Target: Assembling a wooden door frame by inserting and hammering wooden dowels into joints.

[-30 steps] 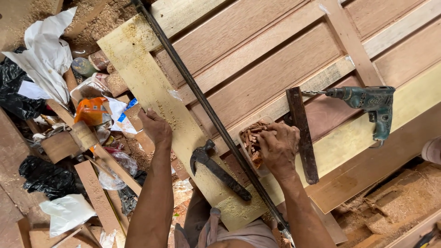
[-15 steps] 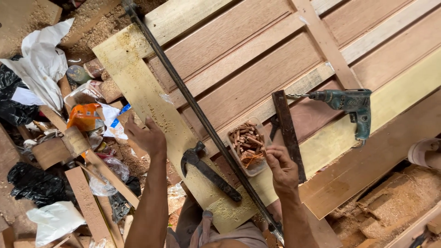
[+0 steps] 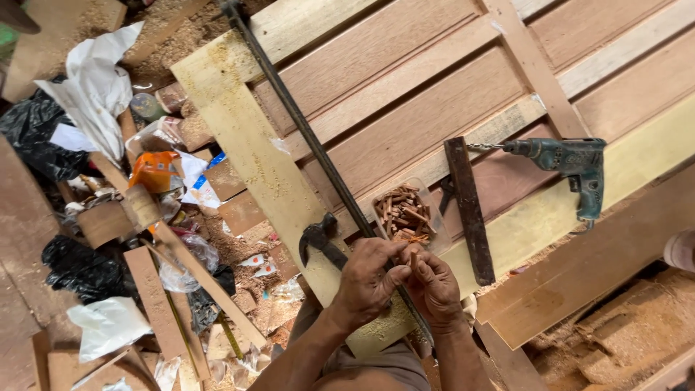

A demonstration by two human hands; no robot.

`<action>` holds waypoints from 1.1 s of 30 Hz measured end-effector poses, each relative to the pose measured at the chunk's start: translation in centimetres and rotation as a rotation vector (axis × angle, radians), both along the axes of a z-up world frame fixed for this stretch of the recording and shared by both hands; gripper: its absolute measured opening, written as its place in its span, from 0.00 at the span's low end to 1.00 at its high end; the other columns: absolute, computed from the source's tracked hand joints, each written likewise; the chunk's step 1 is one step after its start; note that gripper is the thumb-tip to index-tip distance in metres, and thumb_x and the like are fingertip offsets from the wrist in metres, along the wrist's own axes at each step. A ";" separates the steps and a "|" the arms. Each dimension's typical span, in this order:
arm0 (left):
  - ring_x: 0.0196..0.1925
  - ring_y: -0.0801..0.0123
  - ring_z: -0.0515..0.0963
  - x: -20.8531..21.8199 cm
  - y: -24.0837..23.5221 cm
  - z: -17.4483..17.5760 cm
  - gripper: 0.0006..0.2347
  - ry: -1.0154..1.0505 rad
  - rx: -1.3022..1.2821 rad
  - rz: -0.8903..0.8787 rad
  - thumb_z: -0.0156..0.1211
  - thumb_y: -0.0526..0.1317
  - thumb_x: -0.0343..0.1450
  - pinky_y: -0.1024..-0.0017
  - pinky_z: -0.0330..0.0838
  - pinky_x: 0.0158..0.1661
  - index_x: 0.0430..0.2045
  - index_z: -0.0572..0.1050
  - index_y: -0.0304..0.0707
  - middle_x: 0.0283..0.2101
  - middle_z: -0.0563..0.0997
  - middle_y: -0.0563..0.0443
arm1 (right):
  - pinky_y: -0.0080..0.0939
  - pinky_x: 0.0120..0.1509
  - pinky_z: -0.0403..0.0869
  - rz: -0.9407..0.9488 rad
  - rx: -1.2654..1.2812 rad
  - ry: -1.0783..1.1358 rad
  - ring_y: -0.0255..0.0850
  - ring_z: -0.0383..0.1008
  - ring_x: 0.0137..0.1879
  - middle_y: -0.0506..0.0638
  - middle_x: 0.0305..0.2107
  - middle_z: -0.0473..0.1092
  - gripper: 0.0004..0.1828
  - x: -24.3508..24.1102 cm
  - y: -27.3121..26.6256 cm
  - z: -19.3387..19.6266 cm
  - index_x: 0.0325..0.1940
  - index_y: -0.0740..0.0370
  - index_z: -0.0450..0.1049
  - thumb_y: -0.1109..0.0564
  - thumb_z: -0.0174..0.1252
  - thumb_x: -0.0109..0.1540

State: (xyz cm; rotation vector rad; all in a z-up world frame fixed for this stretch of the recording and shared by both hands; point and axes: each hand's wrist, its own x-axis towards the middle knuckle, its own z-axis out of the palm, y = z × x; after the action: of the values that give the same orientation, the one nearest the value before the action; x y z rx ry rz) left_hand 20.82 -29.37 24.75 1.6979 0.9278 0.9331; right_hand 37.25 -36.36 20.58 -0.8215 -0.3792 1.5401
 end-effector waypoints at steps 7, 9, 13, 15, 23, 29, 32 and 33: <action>0.44 0.65 0.79 -2.1 0.6 -0.9 0.09 -0.300 -0.415 -0.013 0.61 0.44 0.74 0.71 0.76 0.47 0.35 0.79 0.36 0.38 0.79 0.48 | 0.44 0.57 0.70 0.149 -0.018 -0.268 0.43 0.69 0.50 0.50 0.39 0.69 0.11 -1.5 1.0 1.6 0.42 0.65 0.78 0.54 0.57 0.69; 0.34 0.72 0.77 -2.5 0.3 -1.2 0.10 -0.492 -0.946 0.137 0.59 0.44 0.75 0.70 0.73 0.43 0.30 0.81 0.38 0.31 0.81 0.54 | 0.37 0.44 0.68 0.126 0.012 -0.273 0.40 0.68 0.40 0.54 0.40 0.68 0.13 -2.1 1.0 1.0 0.38 0.66 0.76 0.57 0.50 0.71; 0.33 0.60 0.81 -3.1 0.0 -4.4 0.09 -0.954 -1.292 0.372 0.62 0.40 0.74 0.67 0.76 0.36 0.31 0.79 0.30 0.30 0.83 0.40 | 0.36 0.38 0.66 0.229 0.008 -0.502 0.37 0.66 0.34 0.50 0.34 0.70 0.13 -3.8 1.5 1.4 0.40 0.64 0.76 0.56 0.50 0.71; 0.34 0.62 0.83 -3.7 -0.1 -5.9 0.07 -1.145 -1.322 0.425 0.62 0.40 0.73 0.67 0.73 0.34 0.30 0.79 0.35 0.28 0.80 0.48 | 0.38 0.45 0.75 0.467 0.029 -1.245 0.40 0.75 0.42 0.50 0.36 0.75 0.11 -4.5 1.2 0.2 0.43 0.59 0.76 0.52 0.52 0.67; 0.34 0.64 0.80 -7.1 1.3 -6.6 0.06 -1.134 -1.325 0.608 0.65 0.41 0.71 0.71 0.72 0.34 0.30 0.79 0.37 0.25 0.78 0.52 | 0.54 0.45 0.74 0.658 0.066 -1.901 0.54 0.68 0.49 0.55 0.47 0.65 0.37 -8.4 -1.5 -7.4 0.70 0.58 0.61 0.44 0.60 0.61; 0.33 0.65 0.83 -9.5 2.5 -9.2 0.06 -0.818 -1.009 0.788 0.64 0.38 0.72 0.71 0.74 0.35 0.33 0.82 0.34 0.30 0.84 0.46 | 0.60 0.38 0.76 0.745 -0.115 -1.799 0.53 0.71 0.43 0.55 0.44 0.63 0.25 -8.4 -0.5 -5.9 0.64 0.58 0.61 0.51 0.54 0.64; 0.36 0.68 0.82 -12.0 6.3 -9.6 0.06 -0.487 -0.795 0.912 0.64 0.40 0.72 0.71 0.73 0.38 0.36 0.82 0.38 0.35 0.86 0.48 | 0.63 0.39 0.71 0.826 -0.267 -1.596 0.58 0.73 0.40 0.55 0.46 0.63 0.25 -7.5 -0.2 -5.8 0.65 0.51 0.61 0.45 0.50 0.66; 0.40 0.69 0.82 -12.9 7.7 -9.7 0.07 -0.298 -0.686 0.954 0.61 0.41 0.74 0.71 0.75 0.39 0.38 0.81 0.39 0.38 0.87 0.49 | 0.62 0.40 0.66 0.830 -0.337 -1.409 0.63 0.73 0.39 0.56 0.47 0.65 0.25 -7.0 -0.4 -6.1 0.65 0.49 0.61 0.42 0.48 0.65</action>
State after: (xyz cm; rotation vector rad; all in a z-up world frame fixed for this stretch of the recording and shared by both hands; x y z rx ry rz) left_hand 7.95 -21.68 15.05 0.4691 1.6459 1.2169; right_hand 30.28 -36.81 14.49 -2.1562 -1.6621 1.5005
